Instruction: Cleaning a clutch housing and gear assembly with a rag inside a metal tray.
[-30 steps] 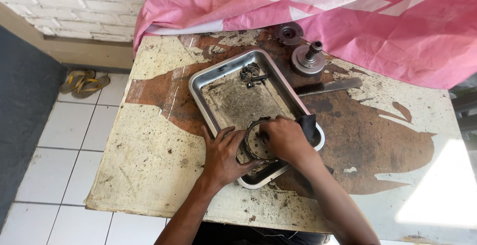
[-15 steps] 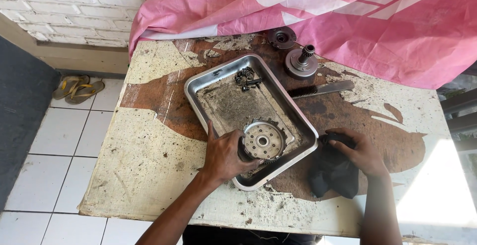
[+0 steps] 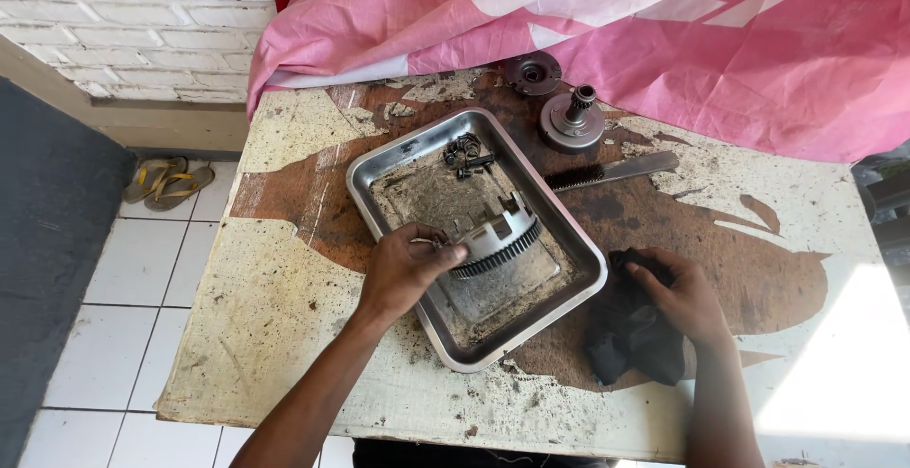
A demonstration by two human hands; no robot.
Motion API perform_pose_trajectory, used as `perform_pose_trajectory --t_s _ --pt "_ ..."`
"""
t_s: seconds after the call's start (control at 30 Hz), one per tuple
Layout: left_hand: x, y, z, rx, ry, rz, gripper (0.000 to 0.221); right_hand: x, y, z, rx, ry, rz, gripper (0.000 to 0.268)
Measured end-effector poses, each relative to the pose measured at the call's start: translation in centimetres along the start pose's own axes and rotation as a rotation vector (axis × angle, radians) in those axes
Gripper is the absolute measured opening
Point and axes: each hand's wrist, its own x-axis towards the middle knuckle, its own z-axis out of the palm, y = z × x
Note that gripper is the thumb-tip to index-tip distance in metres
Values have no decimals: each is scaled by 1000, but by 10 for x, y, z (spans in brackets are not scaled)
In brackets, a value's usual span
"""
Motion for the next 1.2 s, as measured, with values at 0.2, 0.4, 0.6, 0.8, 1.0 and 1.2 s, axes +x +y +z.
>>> perform_pose_trajectory --t_s 0.2,0.4,0.6,0.8,1.0,1.2 --pt "9 -38 12 -343 -85 58 56 -38 -54 38 293 415 -144 19" --pt "-29 -22 30 -572 -220 -47 55 -19 -60 69 481 -185 -382 59" --pt "-9 -9 15 -571 -376 -351 79 -25 -71 76 298 -200 -219 47" --pt "-5 7 17 -482 -424 -536 84 -34 -102 62 98 -206 -62 48" --pt "3 -4 22 -467 -418 -565 68 -32 -108 62 69 -258 -25 49" --pt "21 -21 21 -461 -384 -678 59 -34 -122 64 38 -290 30 51"
